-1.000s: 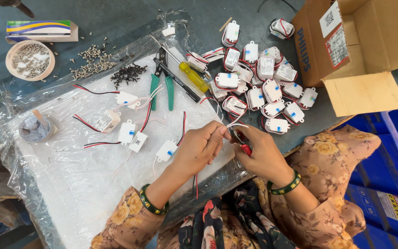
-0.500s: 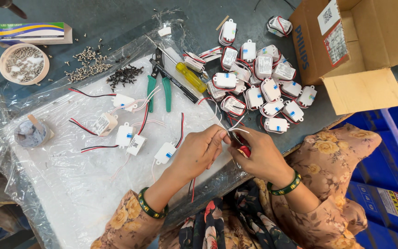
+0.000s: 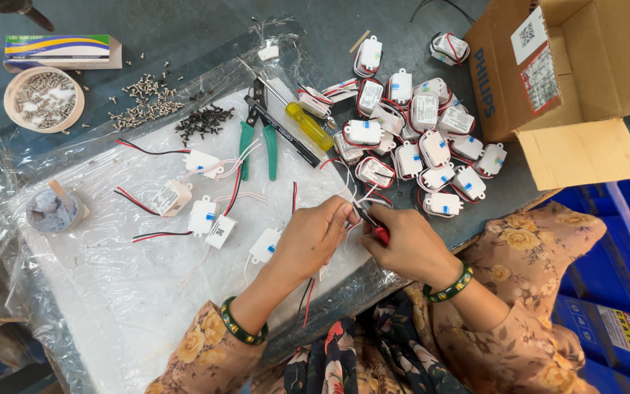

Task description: The person uses red-handled wire cutters to trim the ends of red, black, and white wires attached to small white plastic electronic modules. The person repeatedly picks up modules, cuts the wires, and places them back on the work surface.

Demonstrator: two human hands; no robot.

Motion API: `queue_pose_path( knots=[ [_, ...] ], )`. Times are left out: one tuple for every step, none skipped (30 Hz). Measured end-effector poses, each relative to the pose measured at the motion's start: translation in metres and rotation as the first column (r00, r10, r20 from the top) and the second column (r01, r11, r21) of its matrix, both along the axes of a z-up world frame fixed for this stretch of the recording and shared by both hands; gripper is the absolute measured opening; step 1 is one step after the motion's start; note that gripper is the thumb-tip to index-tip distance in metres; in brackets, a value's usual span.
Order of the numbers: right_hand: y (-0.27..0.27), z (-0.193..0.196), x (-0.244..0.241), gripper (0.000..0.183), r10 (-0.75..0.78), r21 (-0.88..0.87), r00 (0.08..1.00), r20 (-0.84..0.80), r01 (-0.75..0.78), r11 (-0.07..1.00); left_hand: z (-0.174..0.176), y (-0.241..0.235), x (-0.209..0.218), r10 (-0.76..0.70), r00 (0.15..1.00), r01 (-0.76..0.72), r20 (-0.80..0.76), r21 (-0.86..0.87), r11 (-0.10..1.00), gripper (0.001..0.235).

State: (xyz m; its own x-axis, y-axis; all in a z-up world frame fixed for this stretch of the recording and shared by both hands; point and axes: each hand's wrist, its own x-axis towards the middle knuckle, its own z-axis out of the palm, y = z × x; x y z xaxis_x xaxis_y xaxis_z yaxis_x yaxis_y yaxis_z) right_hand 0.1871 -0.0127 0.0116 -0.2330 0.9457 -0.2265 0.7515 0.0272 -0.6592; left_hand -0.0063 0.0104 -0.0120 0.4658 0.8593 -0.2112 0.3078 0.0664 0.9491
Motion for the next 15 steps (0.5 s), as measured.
queue_pose_path(
  knots=[
    [0.002, -0.002, 0.0, 0.022, 0.0, -0.032, 1.0, 0.025, 0.001, 0.999, -0.002, 0.001, 0.0, 0.009, 1.0, -0.009, -0.015, -0.005, 1.0, 0.039],
    [0.004, -0.004, 0.0, 0.023, 0.001, -0.065, 0.999, 0.05, 0.003, 0.998, -0.003, 0.001, 0.0, 0.018, 0.999, -0.018, -0.03, -0.009, 1.0, 0.039],
    [0.007, -0.006, 0.001, 0.023, 0.002, -0.097, 0.997, 0.075, 0.006, 0.995, -0.005, 0.003, 0.0, 0.039, 0.999, -0.039, -0.027, -0.023, 0.999, 0.038],
    [0.01, -0.009, 0.002, 0.026, 0.032, -0.111, 0.996, 0.081, -0.023, 0.994, -0.007, 0.005, 0.0, 0.06, 0.998, -0.061, -0.024, -0.037, 0.997, 0.038],
    [0.016, -0.013, 0.004, 0.029, 0.064, -0.123, 0.994, 0.088, -0.052, 0.991, -0.008, 0.005, 0.0, 0.083, 0.996, -0.084, -0.021, -0.05, 0.995, 0.038],
    [0.02, -0.017, 0.006, 0.032, 0.095, -0.137, 0.991, 0.094, -0.082, 0.987, -0.01, 0.005, -0.001, 0.09, 0.996, -0.092, -0.028, -0.055, 0.994, 0.038],
    [0.025, -0.02, 0.008, 0.033, 0.127, -0.155, 0.988, 0.093, -0.112, 0.982, -0.012, 0.005, -0.001, 0.099, 0.994, -0.101, -0.036, -0.057, 0.993, 0.038],
    [0.029, -0.024, 0.01, 0.033, 0.159, -0.173, 0.983, 0.092, -0.141, 0.975, -0.013, 0.005, -0.002, 0.107, 0.993, -0.11, -0.044, -0.058, 0.992, 0.038],
    [0.034, -0.027, 0.014, 0.033, 0.188, -0.191, 0.978, 0.091, -0.168, 0.967, -0.016, 0.005, -0.003, 0.126, 0.992, -0.127, -0.019, -0.061, 0.99, 0.038],
    [0.041, -0.031, 0.018, 0.031, 0.114, -0.338, 0.99, -0.08, -0.134, 0.931, -0.019, 0.006, -0.002, 0.144, 0.99, -0.143, 0.006, -0.064, 0.988, 0.039],
    [0.048, -0.034, 0.022, 0.028, 0.011, -0.48, 0.971, -0.238, -0.128, 0.868, -0.022, 0.006, -0.003, 0.162, 0.986, -0.159, 0.028, -0.068, 0.985, 0.039],
    [0.05, -0.036, 0.028, 0.026, -0.113, -0.607, 0.922, -0.371, -0.148, 0.781, -0.027, 0.007, -0.003, 0.182, 0.976, -0.162, 0.123, -0.157, 0.974, 0.038],
    [0.049, -0.037, 0.034, 0.026, -0.109, -0.576, 0.888, -0.447, -0.192, 0.794, -0.031, 0.009, -0.005, 0.213, 0.954, -0.158, 0.213, -0.245, 0.957, 0.037],
    [0.047, -0.037, 0.04, 0.026, -0.103, -0.543, 0.848, -0.519, -0.234, 0.807, -0.036, 0.011, -0.007, 0.249, 0.921, -0.145, 0.299, -0.329, 0.933, 0.036],
    [0.043, -0.038, 0.045, 0.026, -0.095, -0.508, 0.802, -0.589, -0.277, 0.815, -0.041, 0.014, -0.009, 0.249, 0.888, -0.123, 0.386, -0.324, 0.938, 0.037]
  ],
)
